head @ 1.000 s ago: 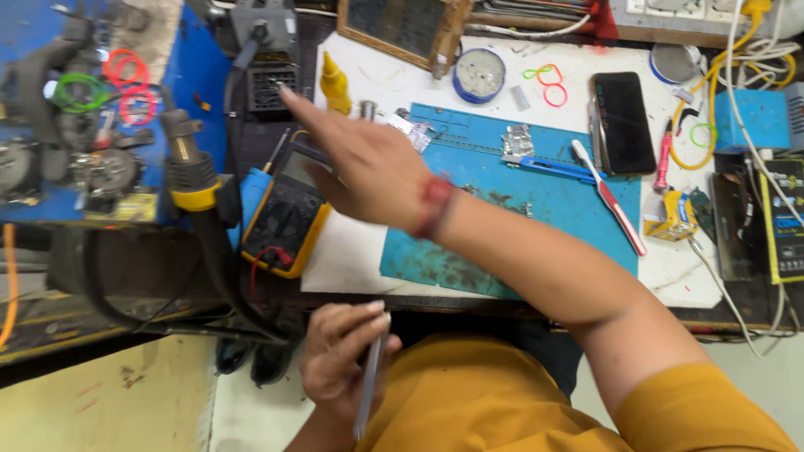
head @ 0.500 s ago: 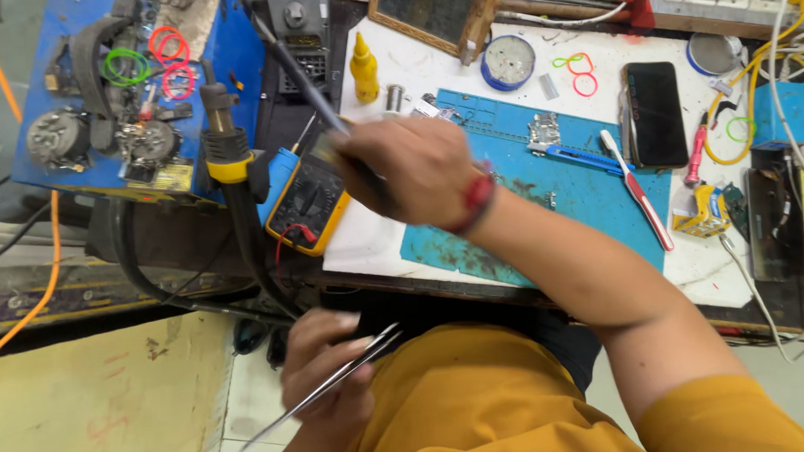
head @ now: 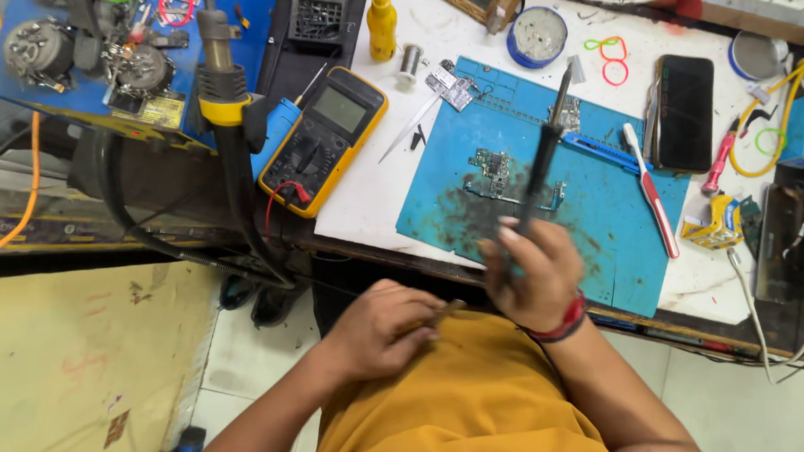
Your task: The person solders components on a disassembled phone motherboard placed on a blue silicone mat, using a soldering iron and tweezers. They briefly use a hot air gun on the board, then continue soldering and repositioning the board with tweezers throughout the episode.
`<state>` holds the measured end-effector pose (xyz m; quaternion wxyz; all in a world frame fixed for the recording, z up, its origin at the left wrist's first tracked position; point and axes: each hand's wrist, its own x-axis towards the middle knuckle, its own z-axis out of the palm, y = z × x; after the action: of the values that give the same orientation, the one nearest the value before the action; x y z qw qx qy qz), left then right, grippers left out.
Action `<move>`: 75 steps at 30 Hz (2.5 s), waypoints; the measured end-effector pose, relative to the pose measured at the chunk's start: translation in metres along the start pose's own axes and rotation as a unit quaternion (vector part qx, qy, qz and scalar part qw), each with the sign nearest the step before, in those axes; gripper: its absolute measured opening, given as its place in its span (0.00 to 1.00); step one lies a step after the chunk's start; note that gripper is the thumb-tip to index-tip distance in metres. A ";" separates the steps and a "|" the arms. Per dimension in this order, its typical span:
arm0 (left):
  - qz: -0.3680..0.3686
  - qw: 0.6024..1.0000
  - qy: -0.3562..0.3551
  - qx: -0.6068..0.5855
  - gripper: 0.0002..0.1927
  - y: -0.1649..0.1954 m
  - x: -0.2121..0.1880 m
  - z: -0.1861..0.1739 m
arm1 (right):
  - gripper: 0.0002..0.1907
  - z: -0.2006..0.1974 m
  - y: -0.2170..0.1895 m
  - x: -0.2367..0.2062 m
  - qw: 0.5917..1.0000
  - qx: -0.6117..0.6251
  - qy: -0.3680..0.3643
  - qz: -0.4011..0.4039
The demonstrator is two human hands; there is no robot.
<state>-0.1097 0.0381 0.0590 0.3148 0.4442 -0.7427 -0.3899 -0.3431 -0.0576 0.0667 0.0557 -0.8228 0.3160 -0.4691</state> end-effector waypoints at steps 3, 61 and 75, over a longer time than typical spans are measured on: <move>-0.018 0.999 0.017 0.044 0.09 -0.017 -0.031 -0.009 | 0.20 0.020 -0.005 0.011 0.995 0.053 -0.082 -0.031; -0.095 0.938 0.321 -0.094 0.12 -0.025 0.113 0.017 | 0.22 -0.027 0.025 -0.005 0.982 -0.027 -0.117 0.149; -0.071 0.908 0.342 -0.231 0.10 -0.059 0.229 0.004 | 0.14 -0.023 0.041 -0.019 0.980 0.050 0.024 0.191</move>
<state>-0.1816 -0.1856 0.0339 0.6152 0.5166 -0.4447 -0.3960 -0.3875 -0.0744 0.0491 0.1778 -0.7320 0.4451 -0.4842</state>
